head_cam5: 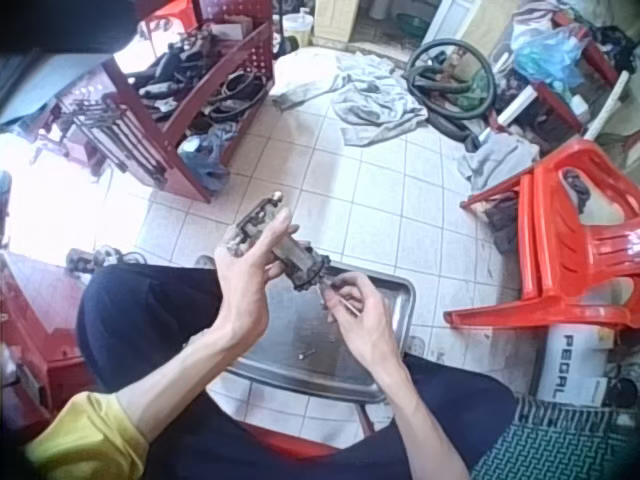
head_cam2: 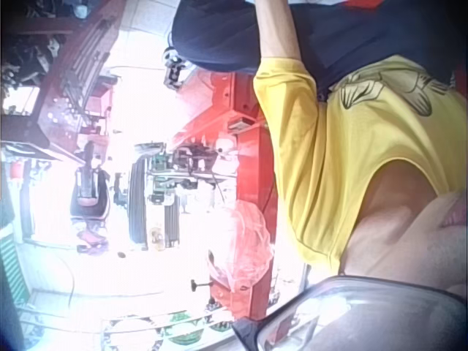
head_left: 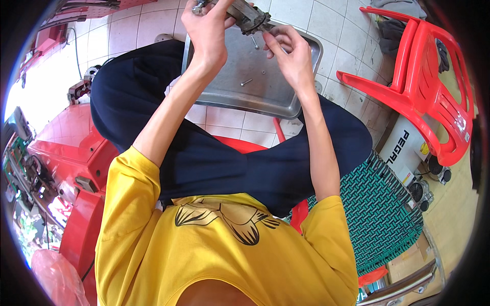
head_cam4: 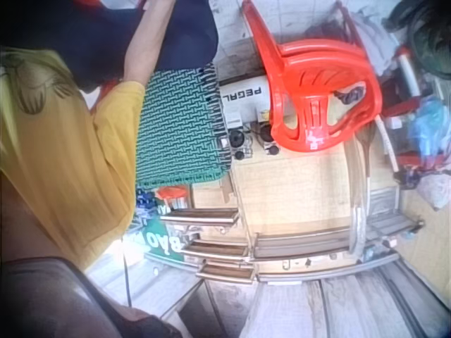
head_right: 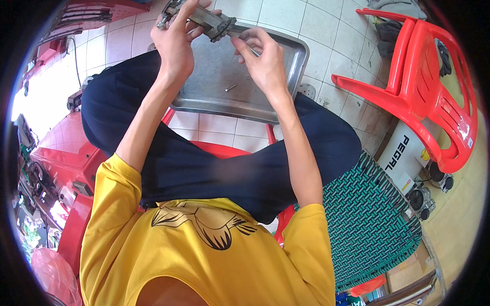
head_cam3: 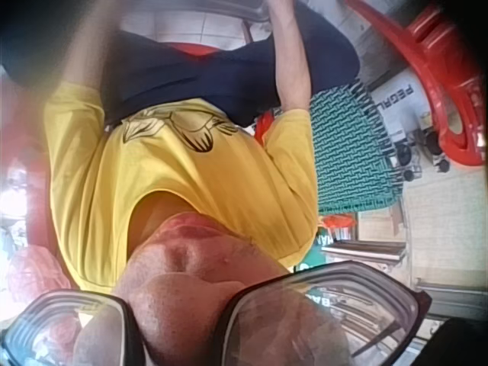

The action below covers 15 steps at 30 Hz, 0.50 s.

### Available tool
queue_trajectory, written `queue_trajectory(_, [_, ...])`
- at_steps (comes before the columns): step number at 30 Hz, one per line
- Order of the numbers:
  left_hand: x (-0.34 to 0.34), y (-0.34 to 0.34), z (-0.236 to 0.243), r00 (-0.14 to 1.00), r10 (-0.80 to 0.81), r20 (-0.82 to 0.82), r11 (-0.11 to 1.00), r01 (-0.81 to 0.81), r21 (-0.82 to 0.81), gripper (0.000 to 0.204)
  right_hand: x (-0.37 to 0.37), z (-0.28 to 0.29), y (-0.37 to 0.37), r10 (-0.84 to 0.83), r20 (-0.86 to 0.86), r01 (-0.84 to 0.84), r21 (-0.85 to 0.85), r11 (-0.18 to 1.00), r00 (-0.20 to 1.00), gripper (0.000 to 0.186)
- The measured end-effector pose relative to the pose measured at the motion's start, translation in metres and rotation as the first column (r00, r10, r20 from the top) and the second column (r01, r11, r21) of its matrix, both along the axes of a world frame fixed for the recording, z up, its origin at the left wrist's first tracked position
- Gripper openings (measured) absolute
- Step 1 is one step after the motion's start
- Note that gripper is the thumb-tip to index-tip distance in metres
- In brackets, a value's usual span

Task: The person holds a mechanical part by hand and uses a small tool to manipulate internal components, then places several small metal pieces and a spring onto a metal tray.

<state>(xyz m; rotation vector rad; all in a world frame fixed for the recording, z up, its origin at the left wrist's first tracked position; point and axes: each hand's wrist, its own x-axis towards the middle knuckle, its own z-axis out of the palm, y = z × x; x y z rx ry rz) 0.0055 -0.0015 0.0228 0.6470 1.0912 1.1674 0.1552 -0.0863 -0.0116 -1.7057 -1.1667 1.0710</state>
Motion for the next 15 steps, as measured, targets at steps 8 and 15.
queue_trajectory(8, [-0.002, -0.002, -0.002, 1.0, -0.013, 0.004, 1.0, 0.013, 0.018, 0.046, 0.002, -0.001, 0.001, 0.033, -0.021, -0.034, -0.046, 0.998, 0.999, 0.042])
queue_trajectory(15, [0.0, -0.005, 0.008, 1.0, -0.023, 0.018, 1.0, 0.023, -0.002, 0.044, 0.001, -0.004, 0.0, 0.031, -0.082, -0.032, -0.015, 0.999, 0.996, 0.041])
